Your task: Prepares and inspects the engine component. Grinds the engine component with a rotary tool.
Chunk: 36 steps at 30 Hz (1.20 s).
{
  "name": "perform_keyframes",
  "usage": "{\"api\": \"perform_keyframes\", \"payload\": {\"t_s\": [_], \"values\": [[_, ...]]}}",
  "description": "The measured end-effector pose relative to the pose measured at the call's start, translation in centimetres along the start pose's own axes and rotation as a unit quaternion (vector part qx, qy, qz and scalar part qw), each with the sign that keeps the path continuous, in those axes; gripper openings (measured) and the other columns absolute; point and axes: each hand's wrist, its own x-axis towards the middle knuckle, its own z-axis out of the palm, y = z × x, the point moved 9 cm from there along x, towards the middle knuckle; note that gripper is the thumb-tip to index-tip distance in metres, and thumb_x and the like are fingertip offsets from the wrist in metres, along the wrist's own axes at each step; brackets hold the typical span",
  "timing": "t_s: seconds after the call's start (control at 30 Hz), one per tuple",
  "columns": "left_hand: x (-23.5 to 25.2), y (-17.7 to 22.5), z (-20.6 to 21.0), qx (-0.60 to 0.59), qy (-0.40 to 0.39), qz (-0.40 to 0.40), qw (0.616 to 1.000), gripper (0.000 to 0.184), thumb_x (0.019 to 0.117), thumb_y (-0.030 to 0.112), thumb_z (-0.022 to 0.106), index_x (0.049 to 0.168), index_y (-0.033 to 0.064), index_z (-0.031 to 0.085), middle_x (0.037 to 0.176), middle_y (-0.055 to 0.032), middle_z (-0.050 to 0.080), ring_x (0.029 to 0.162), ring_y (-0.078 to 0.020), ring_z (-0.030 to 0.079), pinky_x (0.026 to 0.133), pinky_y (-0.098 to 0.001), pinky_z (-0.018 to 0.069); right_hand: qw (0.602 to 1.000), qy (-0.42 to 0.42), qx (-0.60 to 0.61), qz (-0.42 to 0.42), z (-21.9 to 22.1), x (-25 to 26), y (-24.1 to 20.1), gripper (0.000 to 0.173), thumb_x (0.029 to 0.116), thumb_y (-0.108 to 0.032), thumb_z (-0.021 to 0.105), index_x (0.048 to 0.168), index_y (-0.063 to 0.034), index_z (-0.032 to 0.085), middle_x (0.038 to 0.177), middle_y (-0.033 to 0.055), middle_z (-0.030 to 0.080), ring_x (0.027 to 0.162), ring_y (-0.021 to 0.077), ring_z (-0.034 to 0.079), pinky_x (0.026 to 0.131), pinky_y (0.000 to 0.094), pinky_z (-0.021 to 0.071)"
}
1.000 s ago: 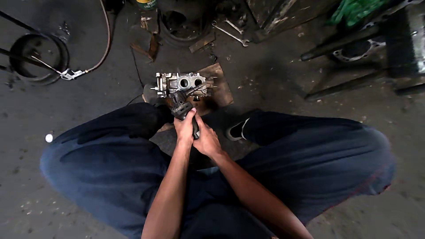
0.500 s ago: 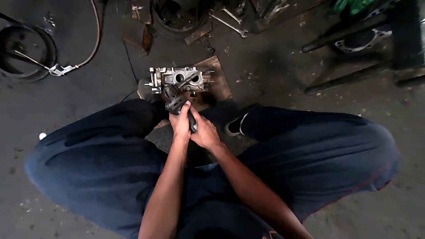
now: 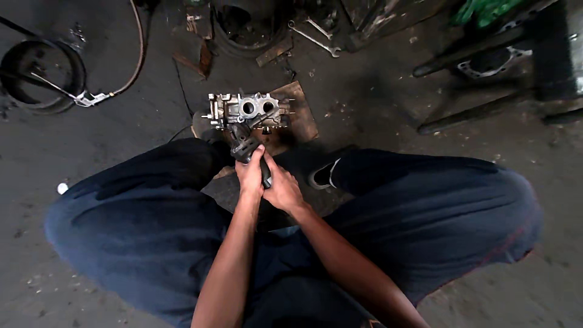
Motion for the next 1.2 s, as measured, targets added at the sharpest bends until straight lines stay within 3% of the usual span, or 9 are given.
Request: {"api": "perform_keyframes", "payload": {"t_s": [0.17,0.67,0.83,1.0,1.2], "values": [[0.8,0.5,0.3,-0.002,-0.011,0.018,1.0,0.058,0.0893,0.03,0.081,0.136,0.0069,0.055,0.108,-0.0141,0.071,0.093,-0.0227,0.072,0.08,-0.0421,0.0618,1.0,0.01,0.012,-0.004,-0.2,0.8,-0.3,0.103,0.0835,-0.025,0.077,0.164,-0.0424,0.015,0.136,0.0101,0.064,0.113,0.0321,0.068,0.093,0.0557,0.0553],[0.0,0.4,0.4,0.015,-0.006,0.008,1.0,0.057,0.0916,0.028,0.08,0.137,0.0039,0.054,0.109,-0.016,0.07,0.093,-0.0237,0.072,0.081,-0.0423,0.0617,1.0,-0.004,0.01,-0.002,-0.3,0.0,-0.1,0.103,0.0839,-0.026,0.076,0.165,-0.0384,0.015,0.138,0.0118,0.063,0.116,0.0329,0.066,0.096,0.0553,0.0539],[0.2,0.7,0.1,0.022,0.0,0.018,1.0,0.067,0.088,0.036,0.082,0.14,0.0085,0.052,0.115,-0.014,0.07,0.099,-0.0229,0.071,0.084,-0.0443,0.0613,1.0,0.002,0.024,-0.013,-0.3,0.5,-0.2,0.108,0.0807,-0.023,0.079,0.164,-0.0428,0.014,0.135,0.0113,0.064,0.112,0.033,0.068,0.092,0.0573,0.0554],[-0.3,0.6,0.0,0.011,-0.002,0.014,1.0,0.058,0.091,0.027,0.08,0.137,0.0046,0.054,0.11,-0.0158,0.07,0.094,-0.0234,0.072,0.081,-0.0426,0.0617,1.0,-0.008,0.017,-0.011,-0.2,-0.1,-0.3,0.104,0.0834,-0.026,0.077,0.165,-0.0383,0.014,0.135,0.0118,0.064,0.114,0.0318,0.067,0.095,0.0543,0.0545],[0.1,1.3,-0.1,0.027,0.0,0.03,0.999,0.066,0.0864,0.034,0.084,0.139,0.0078,0.053,0.114,-0.0136,0.07,0.098,-0.0228,0.071,0.083,-0.0441,0.0616,0.999,0.004,0.033,-0.017,-0.1,0.3,-0.6,0.107,0.081,-0.022,0.078,0.165,-0.0408,0.013,0.132,0.0111,0.065,0.111,0.0322,0.068,0.092,0.0558,0.0557]]}}
